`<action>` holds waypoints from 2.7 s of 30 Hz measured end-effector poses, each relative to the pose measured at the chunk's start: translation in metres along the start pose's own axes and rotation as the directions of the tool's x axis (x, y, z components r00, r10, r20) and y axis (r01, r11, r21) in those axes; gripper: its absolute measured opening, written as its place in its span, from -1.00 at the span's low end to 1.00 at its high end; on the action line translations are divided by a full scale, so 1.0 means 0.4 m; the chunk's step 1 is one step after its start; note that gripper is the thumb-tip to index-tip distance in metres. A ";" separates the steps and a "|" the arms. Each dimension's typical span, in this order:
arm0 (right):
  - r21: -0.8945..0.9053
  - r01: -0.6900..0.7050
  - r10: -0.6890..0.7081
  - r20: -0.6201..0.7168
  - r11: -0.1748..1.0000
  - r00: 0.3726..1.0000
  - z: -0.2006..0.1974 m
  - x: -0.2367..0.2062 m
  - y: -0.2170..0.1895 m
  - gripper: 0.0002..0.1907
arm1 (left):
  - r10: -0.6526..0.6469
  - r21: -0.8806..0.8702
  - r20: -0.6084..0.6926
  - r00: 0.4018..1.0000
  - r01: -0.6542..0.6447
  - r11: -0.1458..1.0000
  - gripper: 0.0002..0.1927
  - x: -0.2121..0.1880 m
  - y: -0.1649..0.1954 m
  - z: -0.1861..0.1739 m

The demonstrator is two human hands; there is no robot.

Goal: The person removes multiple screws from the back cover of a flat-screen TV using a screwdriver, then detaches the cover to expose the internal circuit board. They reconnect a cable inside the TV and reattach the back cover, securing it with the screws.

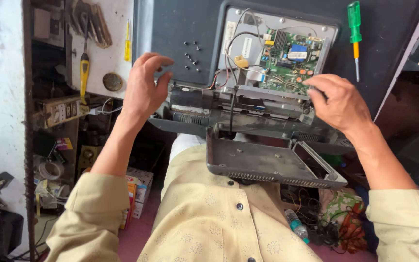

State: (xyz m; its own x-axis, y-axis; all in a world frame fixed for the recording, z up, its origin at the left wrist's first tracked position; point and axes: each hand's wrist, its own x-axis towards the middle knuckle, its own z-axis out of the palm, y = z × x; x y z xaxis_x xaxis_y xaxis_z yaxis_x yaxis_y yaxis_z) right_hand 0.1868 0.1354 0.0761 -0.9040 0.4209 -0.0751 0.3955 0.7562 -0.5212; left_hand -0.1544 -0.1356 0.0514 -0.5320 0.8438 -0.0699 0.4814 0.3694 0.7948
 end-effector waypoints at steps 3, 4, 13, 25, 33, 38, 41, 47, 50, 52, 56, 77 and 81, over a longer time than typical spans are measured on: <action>0.030 0.014 -0.020 0.194 0.999 0.981 -0.011 0.006 0.000 -0.77 | 0.103 0.083 -0.027 0.994 -0.100 0.991 -0.54 -0.094 -0.008 -0.023; 0.047 -0.003 -0.010 0.263 0.999 0.965 -0.020 -0.005 0.008 -0.77 | 0.141 0.120 -0.031 0.989 -0.137 0.983 -0.45 -0.129 -0.008 -0.026; 0.331 -0.482 0.524 -0.045 0.811 0.850 -0.095 -0.295 0.128 -0.86 | -0.007 0.304 -0.152 0.988 0.053 0.951 -0.25 -0.307 -0.075 -0.032; -0.050 -0.330 0.308 -0.249 0.943 0.918 -0.073 0.075 0.164 -0.46 | -0.020 0.205 -0.254 0.967 0.074 0.976 -0.29 -0.280 -0.050 0.014; -0.242 -0.293 0.283 -0.077 0.925 0.956 -0.078 0.276 0.089 -0.62 | -0.253 0.046 -0.489 0.835 0.314 0.948 -0.33 -0.436 -0.083 -0.023; -0.305 0.063 -0.087 -0.067 0.950 0.994 -0.042 0.438 -0.077 -0.81 | -0.318 -0.048 -0.586 0.745 0.360 0.932 -0.33 -0.483 -0.125 -0.027; -0.394 0.240 -0.248 0.031 0.887 0.968 0.023 0.575 -0.185 -0.84 | -0.297 -0.061 -0.611 0.734 0.331 0.942 -0.35 -0.479 -0.138 -0.030; -0.338 0.280 -0.276 0.062 0.898 0.959 0.156 0.731 -0.323 -0.80 | -0.282 -0.074 -0.643 0.712 0.309 0.948 -0.42 -0.474 -0.145 -0.058; -0.308 0.364 -0.352 0.094 0.879 0.931 0.202 0.749 -0.353 -0.79 | -0.292 -0.097 -0.641 0.710 0.303 0.948 -0.43 -0.474 -0.151 -0.061; -0.309 0.422 -0.413 0.097 0.852 0.905 0.220 0.755 -0.367 -0.77 | -0.289 -0.099 -0.630 0.720 0.295 0.950 -0.43 -0.464 -0.154 -0.057; -0.317 0.436 -0.433 0.082 0.842 0.898 0.236 0.760 -0.392 -0.75 | -0.239 -0.082 -0.570 0.786 0.235 0.968 -0.44 -0.416 -0.143 -0.048; 0.157 -0.755 0.771 -0.121 0.637 0.625 -0.213 -0.414 0.187 -0.54 | -0.180 0.087 -0.055 0.982 0.184 0.979 0.09 -0.278 -0.210 0.014; 0.342 -0.782 0.853 -0.213 0.521 0.476 -0.024 -0.520 0.142 -0.27 | -0.164 0.090 -0.039 0.986 0.167 0.982 -0.07 -0.285 -0.238 0.032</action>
State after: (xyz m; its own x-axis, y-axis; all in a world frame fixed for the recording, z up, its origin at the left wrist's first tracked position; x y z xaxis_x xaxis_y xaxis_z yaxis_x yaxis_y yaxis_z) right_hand 0.3988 0.0959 0.0703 -0.0578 0.9524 -0.2995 0.8575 -0.1062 -0.5034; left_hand -0.1308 -0.2619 -0.0242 -0.6308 0.7558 -0.1759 0.4465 0.5389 0.7144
